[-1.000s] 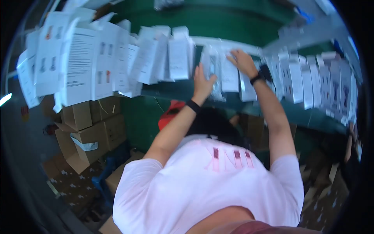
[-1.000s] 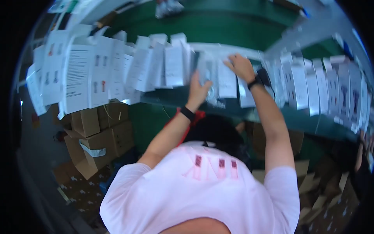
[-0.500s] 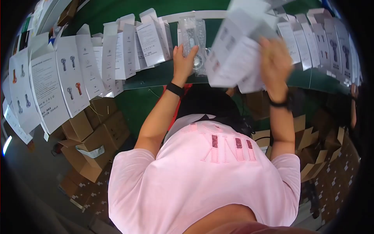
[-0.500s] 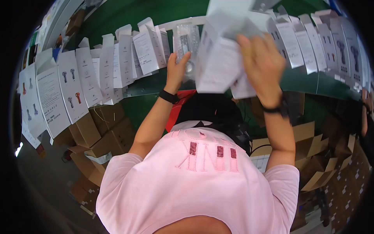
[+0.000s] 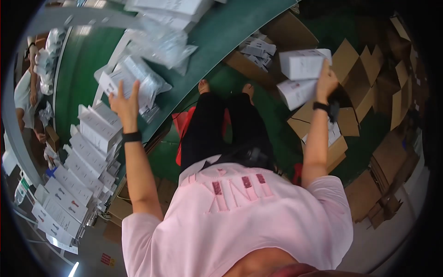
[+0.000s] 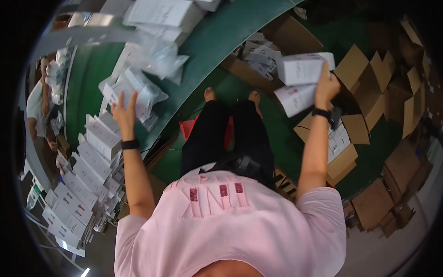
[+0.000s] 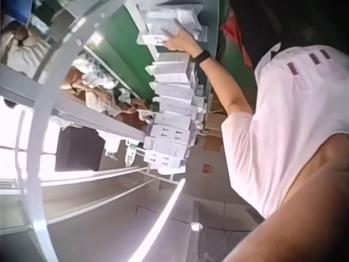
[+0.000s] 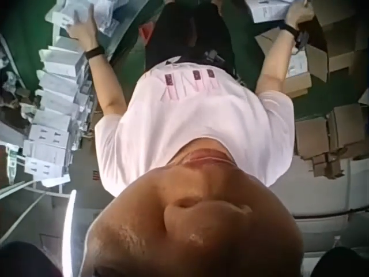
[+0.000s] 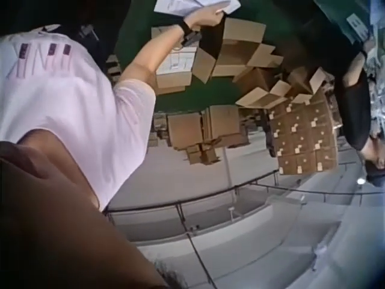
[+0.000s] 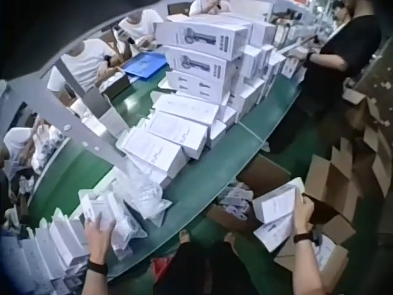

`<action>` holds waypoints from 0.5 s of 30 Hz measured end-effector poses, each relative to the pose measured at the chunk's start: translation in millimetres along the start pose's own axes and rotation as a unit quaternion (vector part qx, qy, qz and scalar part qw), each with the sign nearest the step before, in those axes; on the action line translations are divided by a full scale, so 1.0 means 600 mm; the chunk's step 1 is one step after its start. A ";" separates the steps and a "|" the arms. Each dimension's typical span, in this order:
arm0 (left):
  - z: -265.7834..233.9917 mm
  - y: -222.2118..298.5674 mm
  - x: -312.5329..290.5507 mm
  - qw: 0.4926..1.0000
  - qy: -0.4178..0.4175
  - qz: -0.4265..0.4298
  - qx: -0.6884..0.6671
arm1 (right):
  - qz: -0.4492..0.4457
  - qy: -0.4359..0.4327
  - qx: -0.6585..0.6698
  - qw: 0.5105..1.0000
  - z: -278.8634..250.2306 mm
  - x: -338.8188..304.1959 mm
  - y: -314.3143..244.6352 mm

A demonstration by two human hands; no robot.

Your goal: Packaging various products into boxes and organizing them on an assembly line.

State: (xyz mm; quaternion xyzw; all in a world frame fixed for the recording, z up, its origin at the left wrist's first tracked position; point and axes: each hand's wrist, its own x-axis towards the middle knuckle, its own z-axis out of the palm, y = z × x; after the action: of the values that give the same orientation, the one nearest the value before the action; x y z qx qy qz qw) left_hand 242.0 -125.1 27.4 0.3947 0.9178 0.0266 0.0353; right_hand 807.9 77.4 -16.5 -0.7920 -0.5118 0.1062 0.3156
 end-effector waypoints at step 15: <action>-0.050 0.015 -0.060 0.880 -0.086 -0.307 -0.352 | 0.288 -0.044 0.041 0.956 0.671 -0.055 0.160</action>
State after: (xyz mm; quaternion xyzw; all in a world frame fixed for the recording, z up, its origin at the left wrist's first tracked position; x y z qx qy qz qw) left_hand 270.5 -145.4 59.4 0.0549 0.9162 0.3019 0.2576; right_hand 666.5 179.4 -393.2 -0.8865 -0.2707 0.2482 0.2815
